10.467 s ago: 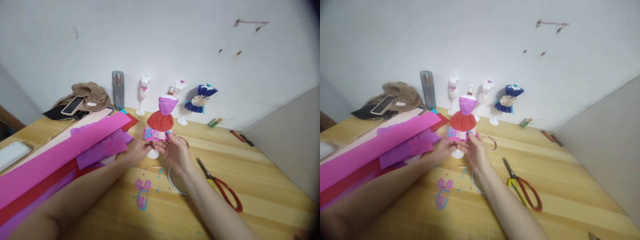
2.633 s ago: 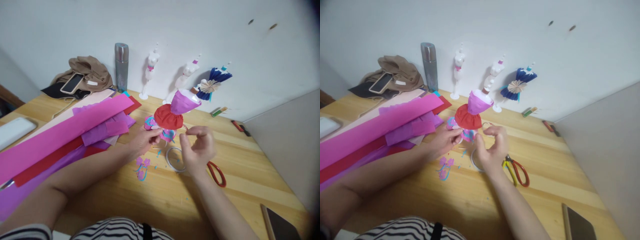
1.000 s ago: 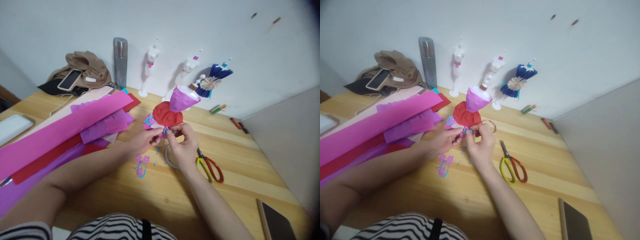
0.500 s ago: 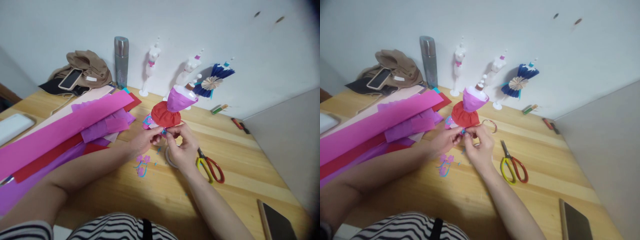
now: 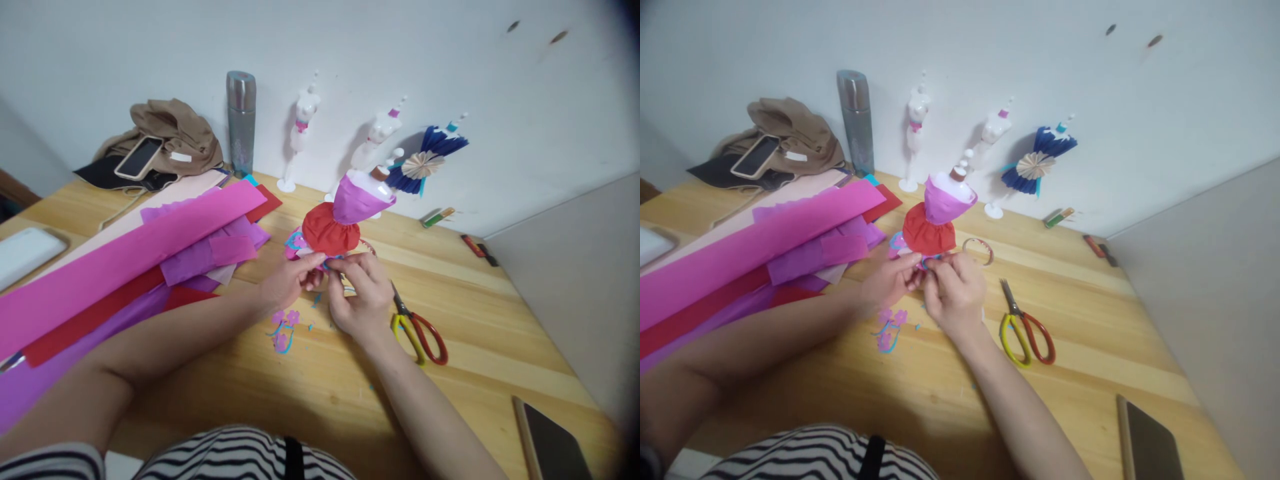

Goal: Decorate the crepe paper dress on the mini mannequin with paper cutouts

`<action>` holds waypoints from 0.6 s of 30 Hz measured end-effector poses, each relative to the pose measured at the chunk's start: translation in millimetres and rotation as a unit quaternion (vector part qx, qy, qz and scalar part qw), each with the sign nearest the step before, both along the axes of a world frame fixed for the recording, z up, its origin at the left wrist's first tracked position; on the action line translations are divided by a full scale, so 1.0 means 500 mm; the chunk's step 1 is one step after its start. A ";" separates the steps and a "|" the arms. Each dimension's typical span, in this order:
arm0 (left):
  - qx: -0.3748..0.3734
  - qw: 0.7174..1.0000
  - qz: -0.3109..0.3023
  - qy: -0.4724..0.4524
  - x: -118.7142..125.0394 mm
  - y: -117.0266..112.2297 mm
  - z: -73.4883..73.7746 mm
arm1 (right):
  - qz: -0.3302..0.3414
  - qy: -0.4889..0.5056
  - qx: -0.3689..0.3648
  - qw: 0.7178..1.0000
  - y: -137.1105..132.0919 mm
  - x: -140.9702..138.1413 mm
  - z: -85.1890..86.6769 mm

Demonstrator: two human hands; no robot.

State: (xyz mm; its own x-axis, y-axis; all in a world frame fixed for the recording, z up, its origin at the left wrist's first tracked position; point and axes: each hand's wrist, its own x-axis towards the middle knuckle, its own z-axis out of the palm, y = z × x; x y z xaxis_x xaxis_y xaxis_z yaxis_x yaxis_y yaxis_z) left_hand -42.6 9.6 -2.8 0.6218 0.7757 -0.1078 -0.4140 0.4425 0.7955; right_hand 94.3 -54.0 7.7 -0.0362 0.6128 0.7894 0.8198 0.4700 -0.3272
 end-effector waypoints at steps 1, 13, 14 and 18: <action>0.016 1.000 -0.001 0.001 0.000 0.000 -0.001 | -0.001 -0.013 0.015 1.000 0.000 0.001 -0.002; 0.044 0.998 0.010 0.046 -0.007 -0.007 0.012 | -0.025 0.199 -0.033 0.979 0.002 0.038 0.006; 0.045 0.998 0.013 0.048 -0.006 -0.007 0.012 | -0.022 0.223 -0.042 0.974 0.004 0.045 0.002; 0.024 0.998 0.030 0.049 -0.002 -0.004 0.008 | -0.008 0.255 -0.057 0.965 0.006 0.054 -0.010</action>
State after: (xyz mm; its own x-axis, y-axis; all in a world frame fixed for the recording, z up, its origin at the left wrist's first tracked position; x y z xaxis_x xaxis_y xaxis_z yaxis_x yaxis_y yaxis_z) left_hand -43.7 7.4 1.3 0.5624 0.8169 -0.1282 -0.3576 0.3801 0.8530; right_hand 121.2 -50.8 2.8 0.3493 0.6945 0.6290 0.5451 0.3954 -0.7393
